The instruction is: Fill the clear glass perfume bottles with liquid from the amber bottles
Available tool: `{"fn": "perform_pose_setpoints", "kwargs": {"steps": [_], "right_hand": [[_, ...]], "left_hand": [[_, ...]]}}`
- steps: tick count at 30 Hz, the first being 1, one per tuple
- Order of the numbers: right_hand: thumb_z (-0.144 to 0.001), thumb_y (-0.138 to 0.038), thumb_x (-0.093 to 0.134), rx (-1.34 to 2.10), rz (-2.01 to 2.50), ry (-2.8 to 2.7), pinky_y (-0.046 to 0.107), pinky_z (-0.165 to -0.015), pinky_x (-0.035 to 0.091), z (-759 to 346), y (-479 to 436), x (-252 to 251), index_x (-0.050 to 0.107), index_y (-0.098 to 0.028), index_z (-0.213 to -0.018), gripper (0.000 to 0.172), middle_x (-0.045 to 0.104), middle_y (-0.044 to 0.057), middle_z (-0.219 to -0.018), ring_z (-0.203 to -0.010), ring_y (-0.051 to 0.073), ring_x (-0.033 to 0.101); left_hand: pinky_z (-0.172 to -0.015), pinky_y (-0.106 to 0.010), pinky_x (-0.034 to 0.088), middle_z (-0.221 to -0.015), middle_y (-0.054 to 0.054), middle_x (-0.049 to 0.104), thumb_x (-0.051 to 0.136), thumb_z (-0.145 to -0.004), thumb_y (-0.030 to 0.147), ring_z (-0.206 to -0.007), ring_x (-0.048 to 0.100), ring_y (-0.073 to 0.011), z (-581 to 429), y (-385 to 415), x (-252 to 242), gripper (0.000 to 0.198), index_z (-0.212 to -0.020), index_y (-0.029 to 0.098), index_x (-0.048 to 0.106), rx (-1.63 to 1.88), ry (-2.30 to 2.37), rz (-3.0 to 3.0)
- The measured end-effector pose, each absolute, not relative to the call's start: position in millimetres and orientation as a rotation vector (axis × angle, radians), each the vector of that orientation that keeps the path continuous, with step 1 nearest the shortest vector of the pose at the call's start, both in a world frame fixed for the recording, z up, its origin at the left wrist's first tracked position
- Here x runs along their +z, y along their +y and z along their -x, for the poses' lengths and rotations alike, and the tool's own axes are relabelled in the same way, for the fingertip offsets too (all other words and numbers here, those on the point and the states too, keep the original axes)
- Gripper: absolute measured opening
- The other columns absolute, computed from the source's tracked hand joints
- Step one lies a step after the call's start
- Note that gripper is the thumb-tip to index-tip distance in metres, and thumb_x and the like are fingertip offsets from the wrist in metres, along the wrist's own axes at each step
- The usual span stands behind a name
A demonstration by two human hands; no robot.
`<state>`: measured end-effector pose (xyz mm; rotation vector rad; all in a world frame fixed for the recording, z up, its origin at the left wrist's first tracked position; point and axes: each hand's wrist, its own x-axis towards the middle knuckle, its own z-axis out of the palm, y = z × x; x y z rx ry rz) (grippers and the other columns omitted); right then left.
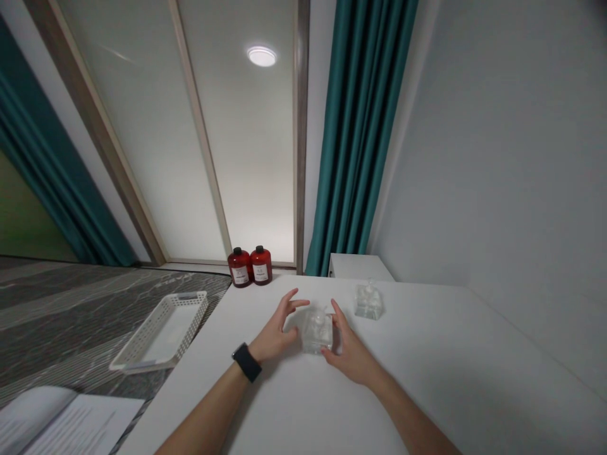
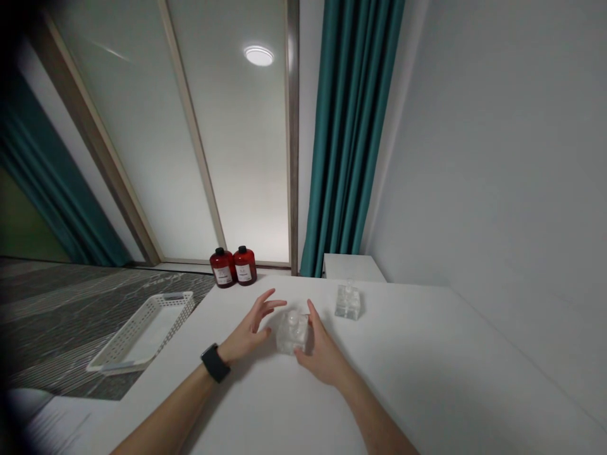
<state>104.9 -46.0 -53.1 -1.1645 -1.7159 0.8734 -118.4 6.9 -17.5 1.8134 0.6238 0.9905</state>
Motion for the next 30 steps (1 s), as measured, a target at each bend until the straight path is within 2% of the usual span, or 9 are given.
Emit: {"fn": "perform_pose_setpoints", "kwargs": {"steps": [4,7,9,11,14,16,21,26,30], "right_hand": [[-0.078,-0.016,0.066,0.875,1.13,-1.735,0.049,-0.117,0.03,-104.9,-45.6,-54.7,0.002,-0.03,-0.158,0.103,0.047,0.01,-0.144,-0.134,0.024,0.047],[-0.078,-0.014,0.065,0.878,1.096,-1.745,0.048,-0.115,0.033,-103.9,-45.7,-55.3,0.001,-0.028,-0.158,0.104,0.05,0.01,-0.139,-0.129,0.023,0.051],[-0.077,-0.013,0.064,0.881,1.09,-1.736,0.046,-0.112,0.037,-103.5,-45.8,-56.2,0.001,-0.028,-0.158,0.104,0.053,0.009,-0.135,-0.122,0.022,0.056],[-0.077,-0.013,0.065,0.872,1.097,-1.732,0.046,-0.111,0.039,-103.5,-45.9,-57.3,0.003,-0.029,-0.158,0.103,0.053,0.009,-0.135,-0.121,0.022,0.056],[-0.076,-0.015,0.068,0.848,1.118,-1.717,0.047,-0.111,0.038,-103.9,-45.9,-58.4,0.009,-0.03,-0.158,0.102,0.052,0.009,-0.137,-0.125,0.024,0.055],[-0.075,-0.016,0.069,0.84,1.121,-1.708,0.048,-0.111,0.039,-103.9,-46.1,-57.8,0.01,-0.029,-0.158,0.103,0.053,0.009,-0.136,-0.126,0.025,0.054],[-0.076,-0.015,0.066,0.849,1.137,-1.733,0.047,-0.113,0.036,-102.9,-47.7,-53.7,0.003,-0.029,-0.158,0.104,0.052,0.009,-0.137,-0.125,0.024,0.054],[-0.076,-0.014,0.065,0.846,1.148,-1.723,0.049,-0.112,0.037,-102.1,-49.1,-53.8,0.002,-0.029,-0.158,0.105,0.053,0.009,-0.136,-0.127,0.025,0.053],[-0.077,-0.017,0.066,0.761,1.152,-1.726,0.053,-0.115,0.032,-100.1,-49.4,-53.2,0.001,-0.029,-0.158,0.104,0.042,0.012,-0.146,-0.136,0.027,0.043]], "left_hand": [[-0.12,-0.054,0.017,-0.139,-0.015,0.057,0.063,-0.084,0.028,-0.144,0.035,-0.0295,107.1,0.1,-20.6,0.082,-0.153,0.022,0.019,0.928,0.481,-1.696],[-0.116,-0.054,0.025,-0.11,-0.009,0.068,0.061,-0.085,0.026,-0.132,0.05,-0.0283,103.2,1.0,-22.6,0.075,-0.151,0.021,0.025,1.053,0.536,-1.579],[-0.113,-0.053,0.03,-0.092,-0.003,0.067,0.059,-0.085,0.022,-0.118,0.058,-0.0263,105.4,4.8,-23.8,0.07,-0.148,0.021,0.029,1.156,0.633,-1.508],[-0.113,-0.053,0.029,-0.098,-0.004,0.069,0.058,-0.083,0.02,-0.116,0.059,-0.0258,108.9,7.9,-24.2,0.068,-0.146,0.022,0.033,1.166,0.658,-1.487],[-0.118,-0.054,0.021,-0.126,-0.012,0.066,0.063,-0.08,0.023,-0.134,0.047,-0.0287,110.0,6.9,-22.3,0.072,-0.146,0.022,0.034,1.036,0.567,-1.551],[-0.118,-0.053,0.02,-0.129,-0.013,0.065,0.066,-0.081,0.026,-0.14,0.041,-0.0302,107.8,3.6,-19.5,0.074,-0.148,0.022,0.033,0.981,0.517,-1.579],[-0.105,-0.05,0.038,-0.087,-0.004,0.069,0.059,-0.091,0.032,-0.111,0.063,-0.0283,109.6,1.7,-12.7,0.055,-0.141,0.02,0.041,1.157,0.639,-1.525],[-0.109,-0.048,0.037,-0.123,-0.012,0.066,0.064,-0.089,0.037,-0.12,0.058,-0.0278,113.6,4.4,-17.3,0.062,-0.144,0.023,0.04,0.995,0.657,-1.637],[-0.115,-0.05,0.029,-0.132,-0.013,0.063,0.064,-0.09,0.038,-0.129,0.053,-0.0279,105.4,0.6,-24.3,0.069,-0.151,0.022,0.033,0.952,0.636,-1.661]]}}
